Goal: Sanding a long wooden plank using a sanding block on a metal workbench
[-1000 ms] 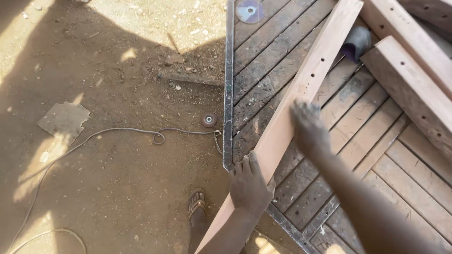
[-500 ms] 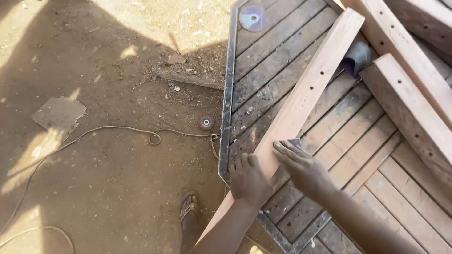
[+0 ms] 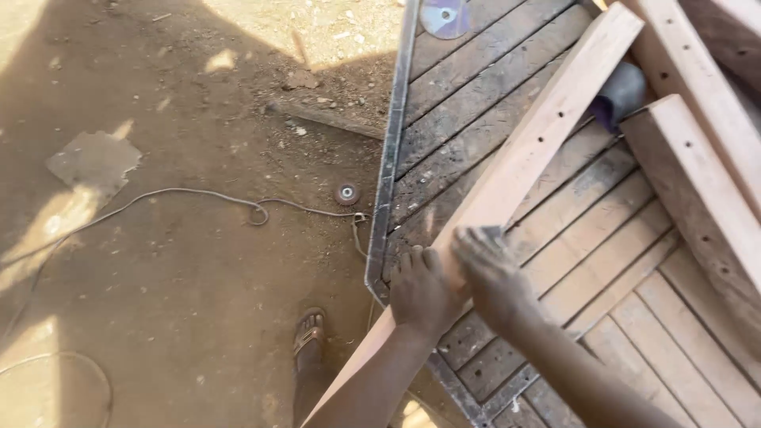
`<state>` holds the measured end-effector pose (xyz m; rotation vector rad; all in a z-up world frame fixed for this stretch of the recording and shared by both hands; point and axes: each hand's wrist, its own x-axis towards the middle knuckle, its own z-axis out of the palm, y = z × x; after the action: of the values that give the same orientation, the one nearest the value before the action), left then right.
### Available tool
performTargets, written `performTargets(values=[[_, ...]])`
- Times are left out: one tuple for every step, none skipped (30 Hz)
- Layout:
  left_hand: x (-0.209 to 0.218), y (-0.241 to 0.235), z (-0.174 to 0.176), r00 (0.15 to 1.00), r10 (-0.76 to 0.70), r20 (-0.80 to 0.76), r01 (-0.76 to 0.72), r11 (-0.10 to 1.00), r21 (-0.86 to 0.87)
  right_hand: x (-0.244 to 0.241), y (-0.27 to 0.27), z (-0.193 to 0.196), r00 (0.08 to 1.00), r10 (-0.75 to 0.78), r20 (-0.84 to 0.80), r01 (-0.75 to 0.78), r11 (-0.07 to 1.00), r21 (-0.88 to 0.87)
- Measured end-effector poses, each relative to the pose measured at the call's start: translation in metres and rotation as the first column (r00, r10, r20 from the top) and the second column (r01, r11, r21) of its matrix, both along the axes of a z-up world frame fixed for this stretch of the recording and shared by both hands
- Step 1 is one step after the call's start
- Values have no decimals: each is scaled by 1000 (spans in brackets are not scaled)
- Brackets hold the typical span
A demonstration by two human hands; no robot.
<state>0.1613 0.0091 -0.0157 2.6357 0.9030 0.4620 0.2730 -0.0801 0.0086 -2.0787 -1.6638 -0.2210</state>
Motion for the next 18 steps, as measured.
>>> performTargets(values=[[3, -2, 4, 1000, -9, 18, 9, 1000, -11, 17, -7, 2, 1000, -9, 18, 9, 1000, -11], [-1, 2, 8, 1000, -12, -8, 13, 1000, 21, 28, -7, 0, 996, 40, 79, -37, 998, -49], [-5, 6, 11, 999, -15, -33, 17, 999, 51, 39, -7, -2, 986, 91, 139, -80, 993, -89], [-3, 6, 9, 999, -14, -41, 17, 998, 56, 71, -6, -12, 987, 91, 131, -81, 993, -84], [-1, 5, 6, 999, -16, -44, 18, 999, 50, 103, -6, -24, 993, -42, 115, 59, 987, -148], [0, 5, 4, 999, -13, -49, 15, 999, 46, 134, -3, -36, 980, -172, 104, 190, 959, -210], [-1, 10, 5, 998, -9, -59, 12, 998, 53, 151, 11, -40, 981, -168, 93, 184, 961, -205], [1, 9, 7, 997, -15, -82, 19, 999, 50, 170, 19, -38, 966, -251, 69, 260, 936, -236], [2, 8, 11, 994, -22, -105, 27, 999, 46, 188, 26, -36, 942, -332, 49, 333, 904, -268], [-2, 6, 12, 994, -35, -108, 39, 999, 35, 159, 25, -34, 938, -343, 51, 343, 897, -279], [-6, 4, 14, 992, -35, -123, 41, 998, 41, 129, 26, -31, 936, -339, 94, 352, 909, -222], [0, 12, 15, 992, -20, -123, 29, 997, 68, 111, 42, -27, 934, -328, 145, 347, 927, -141], [5, 14, 15, 994, -18, -110, 27, 997, 76, 89, 37, -22, 932, -328, 154, 348, 928, -129], [3, 10, 15, 993, -16, -114, 27, 995, 92, 59, 26, -19, 971, -218, 102, 230, 965, -129], [0, 6, 15, 993, -14, -118, 26, 994, 107, 29, 15, -17, 994, -103, 49, 108, 987, -121], [0, 3, 13, 994, -20, -111, 31, 994, 105, 31, 13, 4, 993, -108, 57, 114, 986, -122], [0, 1, 9, 994, -29, -107, 40, 994, 100, 34, 12, 24, 1000, -10, 14, 12, 990, -140], [-3, 6, 4, 993, -21, -113, 33, 993, 110, 34, 20, 40, 994, 105, -37, -109, 984, -138]])
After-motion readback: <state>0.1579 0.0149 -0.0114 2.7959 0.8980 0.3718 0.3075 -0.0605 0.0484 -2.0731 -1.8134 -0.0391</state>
